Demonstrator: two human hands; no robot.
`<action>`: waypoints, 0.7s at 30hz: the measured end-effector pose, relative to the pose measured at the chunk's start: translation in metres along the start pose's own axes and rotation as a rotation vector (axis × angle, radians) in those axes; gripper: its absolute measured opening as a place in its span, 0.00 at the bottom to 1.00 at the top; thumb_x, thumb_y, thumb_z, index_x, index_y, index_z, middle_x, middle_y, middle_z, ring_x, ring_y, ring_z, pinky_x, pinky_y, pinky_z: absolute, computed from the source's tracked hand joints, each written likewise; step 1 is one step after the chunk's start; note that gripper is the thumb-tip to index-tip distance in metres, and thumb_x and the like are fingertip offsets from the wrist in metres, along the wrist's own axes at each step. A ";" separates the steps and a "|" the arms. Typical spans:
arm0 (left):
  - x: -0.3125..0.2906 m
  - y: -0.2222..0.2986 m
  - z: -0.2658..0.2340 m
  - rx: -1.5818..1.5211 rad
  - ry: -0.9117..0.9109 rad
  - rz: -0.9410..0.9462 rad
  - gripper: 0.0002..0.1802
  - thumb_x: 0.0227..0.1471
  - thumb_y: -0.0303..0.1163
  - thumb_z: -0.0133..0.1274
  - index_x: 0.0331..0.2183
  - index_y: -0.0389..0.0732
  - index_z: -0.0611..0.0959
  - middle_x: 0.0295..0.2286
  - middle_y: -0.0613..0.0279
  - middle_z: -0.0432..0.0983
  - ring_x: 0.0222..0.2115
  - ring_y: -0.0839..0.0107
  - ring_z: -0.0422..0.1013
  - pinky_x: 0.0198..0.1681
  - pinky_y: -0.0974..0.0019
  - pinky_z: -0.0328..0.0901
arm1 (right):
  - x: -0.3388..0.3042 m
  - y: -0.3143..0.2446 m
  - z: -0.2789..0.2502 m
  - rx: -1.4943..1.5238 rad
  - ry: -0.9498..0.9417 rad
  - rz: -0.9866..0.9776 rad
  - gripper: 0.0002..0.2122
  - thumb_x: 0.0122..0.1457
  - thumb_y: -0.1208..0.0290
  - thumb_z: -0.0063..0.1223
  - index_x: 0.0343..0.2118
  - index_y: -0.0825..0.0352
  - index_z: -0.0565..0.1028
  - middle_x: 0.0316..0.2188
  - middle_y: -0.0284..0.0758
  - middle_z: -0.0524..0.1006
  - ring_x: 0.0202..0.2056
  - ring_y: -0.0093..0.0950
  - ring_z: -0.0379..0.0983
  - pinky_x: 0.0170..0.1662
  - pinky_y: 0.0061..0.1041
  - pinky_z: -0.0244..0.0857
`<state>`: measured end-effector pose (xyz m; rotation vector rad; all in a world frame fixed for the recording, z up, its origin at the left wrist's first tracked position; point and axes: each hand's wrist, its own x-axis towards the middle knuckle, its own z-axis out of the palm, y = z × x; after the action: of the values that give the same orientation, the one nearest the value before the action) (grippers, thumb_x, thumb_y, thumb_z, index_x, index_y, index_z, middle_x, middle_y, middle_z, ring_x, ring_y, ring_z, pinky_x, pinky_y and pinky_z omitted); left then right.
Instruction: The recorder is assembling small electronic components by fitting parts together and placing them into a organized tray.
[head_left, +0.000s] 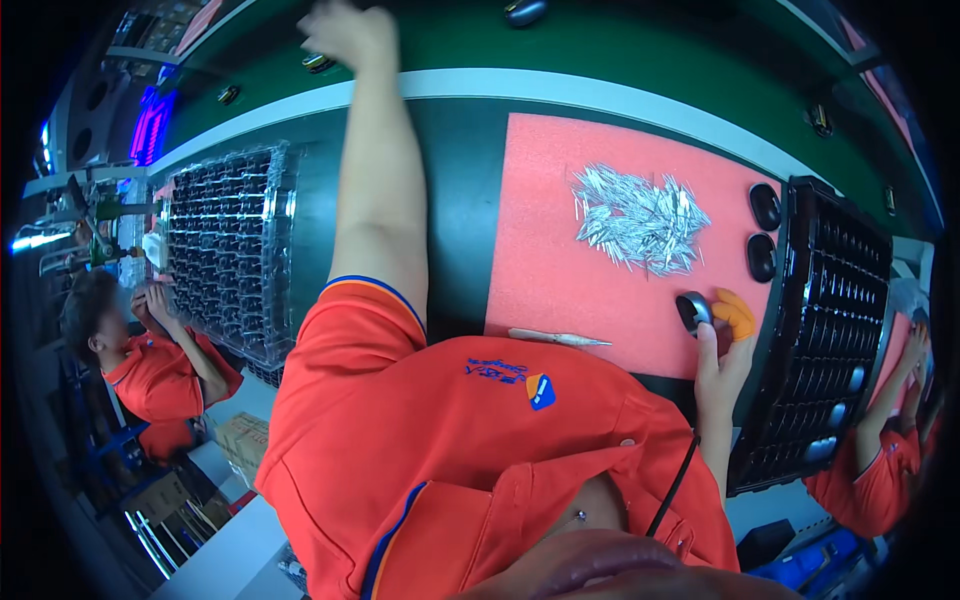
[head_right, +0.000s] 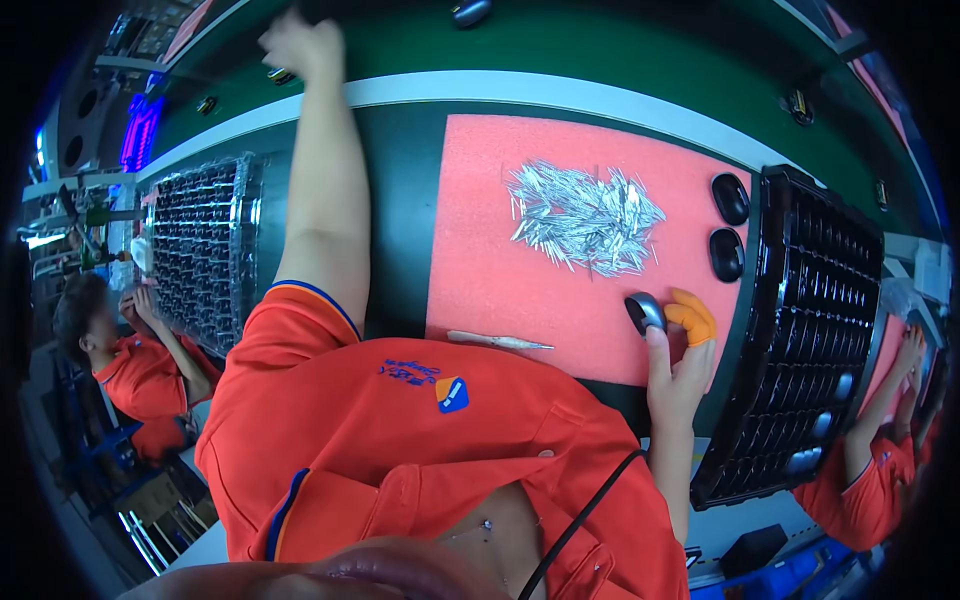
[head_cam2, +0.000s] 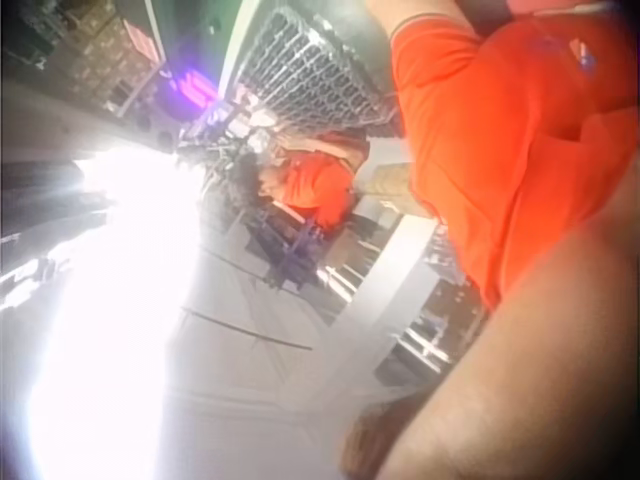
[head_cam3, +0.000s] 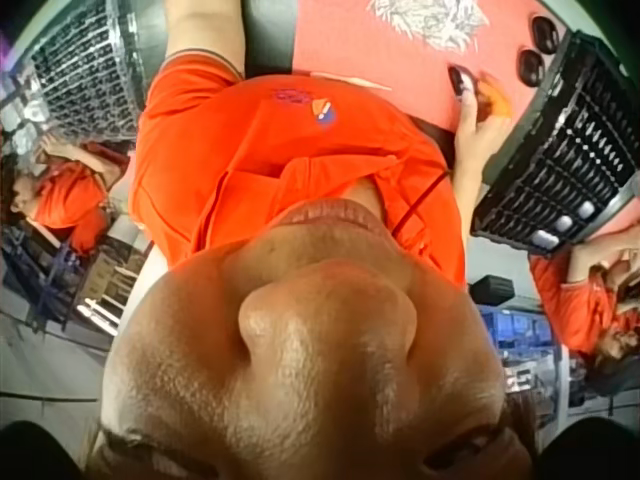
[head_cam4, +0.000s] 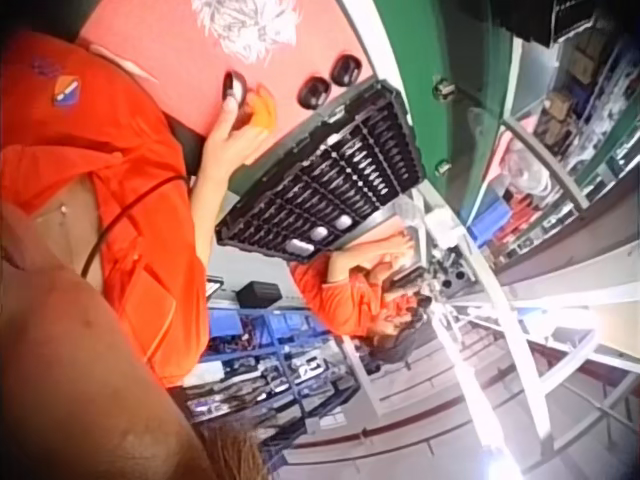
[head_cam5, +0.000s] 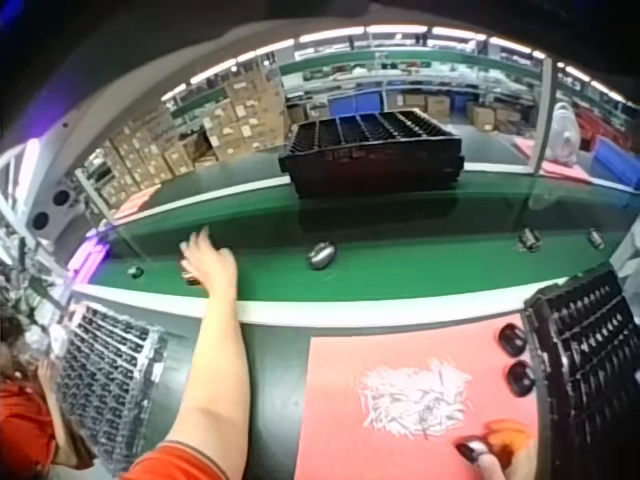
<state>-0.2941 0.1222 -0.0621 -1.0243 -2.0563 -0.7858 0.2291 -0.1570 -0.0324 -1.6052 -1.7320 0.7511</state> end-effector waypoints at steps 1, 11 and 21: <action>-0.006 -0.014 -0.002 0.014 0.031 -0.050 0.29 0.33 0.36 0.54 0.44 0.48 0.79 0.47 0.55 0.70 0.51 0.50 0.58 0.51 0.39 0.52 | -0.004 0.004 0.001 -0.006 0.017 0.018 0.13 0.54 0.71 0.55 0.41 0.68 0.71 0.47 0.38 0.71 0.41 0.32 0.67 0.47 0.28 0.60; 0.007 -0.029 -0.003 -0.174 -0.524 -0.179 0.23 0.48 0.45 0.55 0.44 0.43 0.80 0.41 0.50 0.76 0.44 0.58 0.72 0.48 0.61 0.65 | 0.004 -0.008 0.001 0.060 0.074 0.054 0.17 0.57 0.70 0.53 0.49 0.67 0.72 0.37 0.37 0.75 0.35 0.25 0.68 0.42 0.22 0.62; -0.102 0.193 -0.168 -1.880 -1.366 -0.438 0.19 0.60 0.37 0.42 0.46 0.34 0.74 0.31 0.65 0.71 0.34 0.77 0.65 0.37 0.77 0.59 | 0.037 -0.020 -0.013 0.789 0.207 0.386 0.16 0.63 0.67 0.43 0.50 0.72 0.69 0.36 0.33 0.76 0.31 0.18 0.72 0.35 0.17 0.65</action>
<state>-0.0338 0.0496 -0.0072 -2.5301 -1.9395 -3.1999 0.2250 -0.1219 -0.0056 -1.3765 -0.8052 1.2105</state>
